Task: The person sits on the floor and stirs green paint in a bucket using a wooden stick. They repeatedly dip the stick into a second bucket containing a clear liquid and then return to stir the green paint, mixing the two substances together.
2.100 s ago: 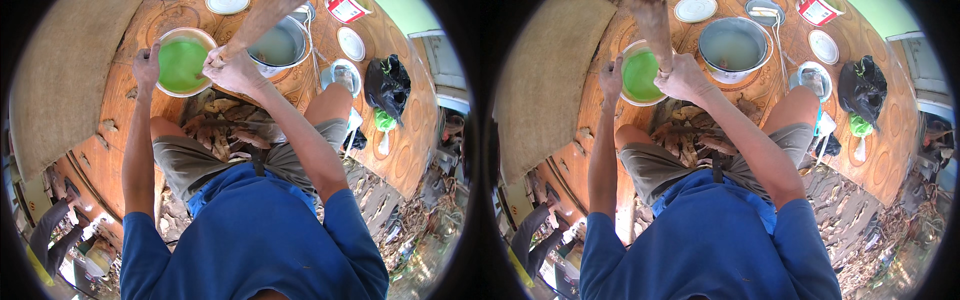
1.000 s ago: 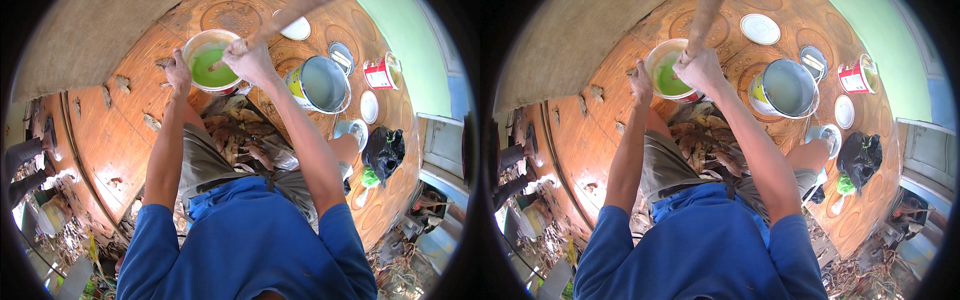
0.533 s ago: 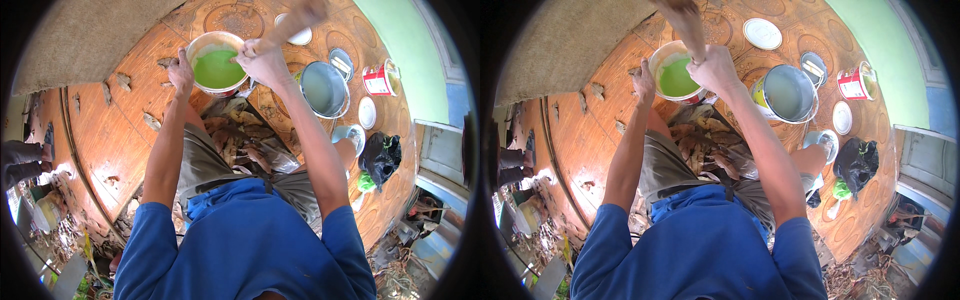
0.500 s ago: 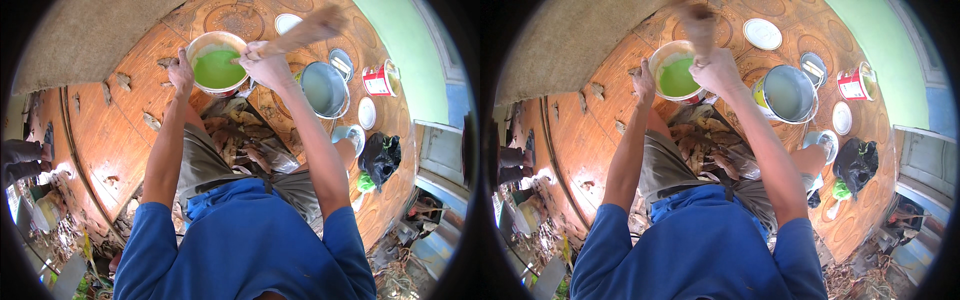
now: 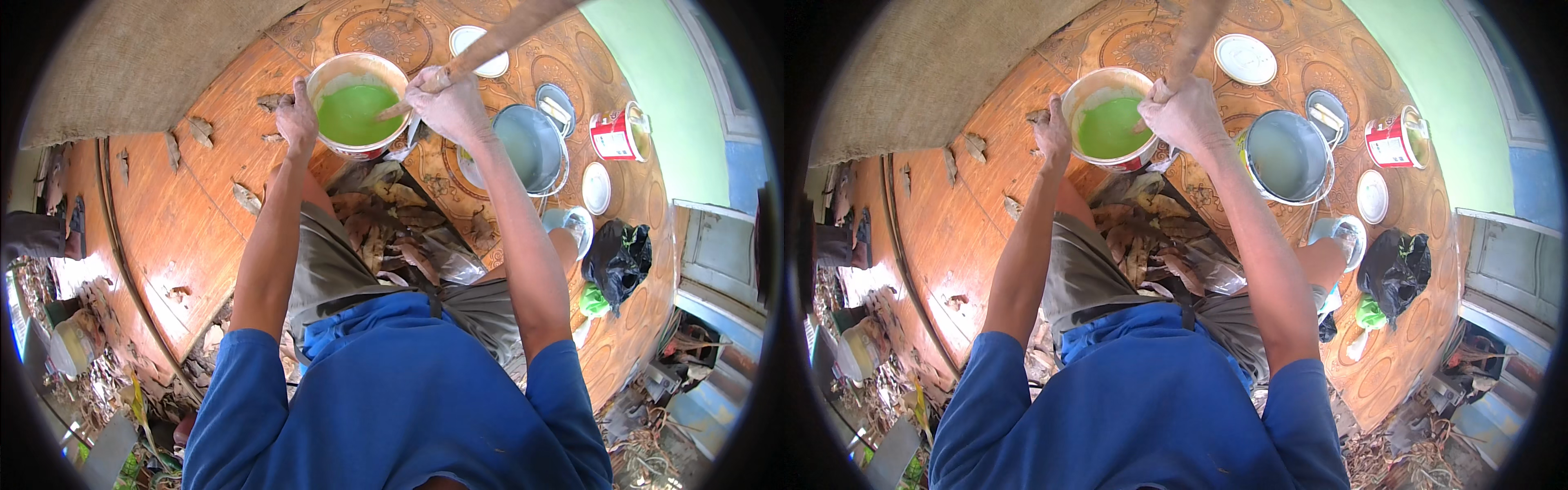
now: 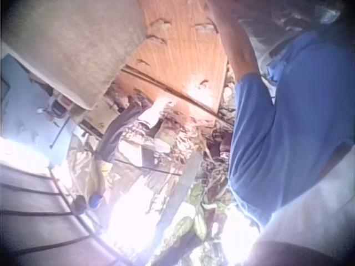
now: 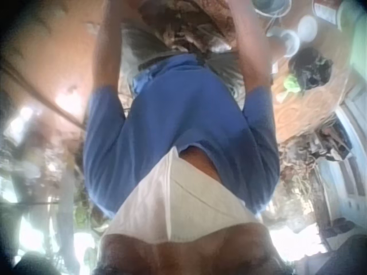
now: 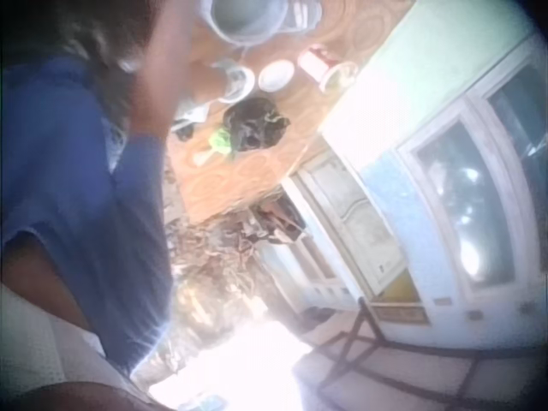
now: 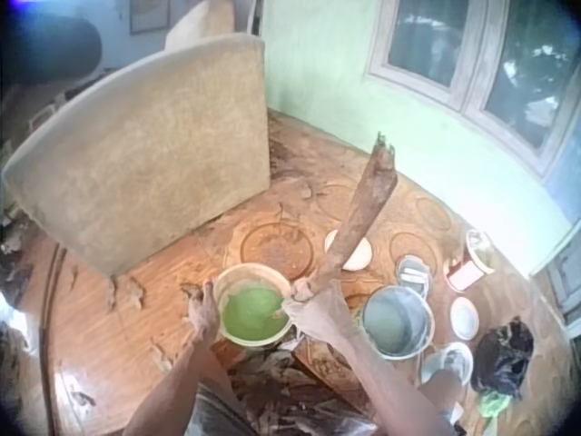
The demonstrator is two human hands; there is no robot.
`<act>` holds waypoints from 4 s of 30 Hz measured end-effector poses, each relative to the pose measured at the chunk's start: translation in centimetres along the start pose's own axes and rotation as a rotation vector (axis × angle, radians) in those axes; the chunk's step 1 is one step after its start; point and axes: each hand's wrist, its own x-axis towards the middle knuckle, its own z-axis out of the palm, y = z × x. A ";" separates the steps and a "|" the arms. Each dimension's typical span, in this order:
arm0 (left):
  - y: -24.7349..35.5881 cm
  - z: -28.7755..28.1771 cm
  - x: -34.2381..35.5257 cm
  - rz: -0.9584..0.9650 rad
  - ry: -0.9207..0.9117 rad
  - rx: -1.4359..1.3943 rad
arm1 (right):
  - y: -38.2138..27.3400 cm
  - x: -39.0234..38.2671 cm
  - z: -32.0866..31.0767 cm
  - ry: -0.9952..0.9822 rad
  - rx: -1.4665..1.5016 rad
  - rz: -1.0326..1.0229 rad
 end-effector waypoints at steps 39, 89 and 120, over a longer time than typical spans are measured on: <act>-4.0 -5.1 -4.0 -0.384 -0.863 -0.422 | -0.2 -7.0 -5.2 0.213 0.023 -0.249; 14.9 -6.1 -1.3 1.146 -0.882 0.592 | 13.3 -22.7 -16.7 0.838 0.702 0.329; 14.2 -4.3 -1.2 1.134 -0.839 0.766 | 29.3 -40.5 5.1 0.537 -0.447 0.917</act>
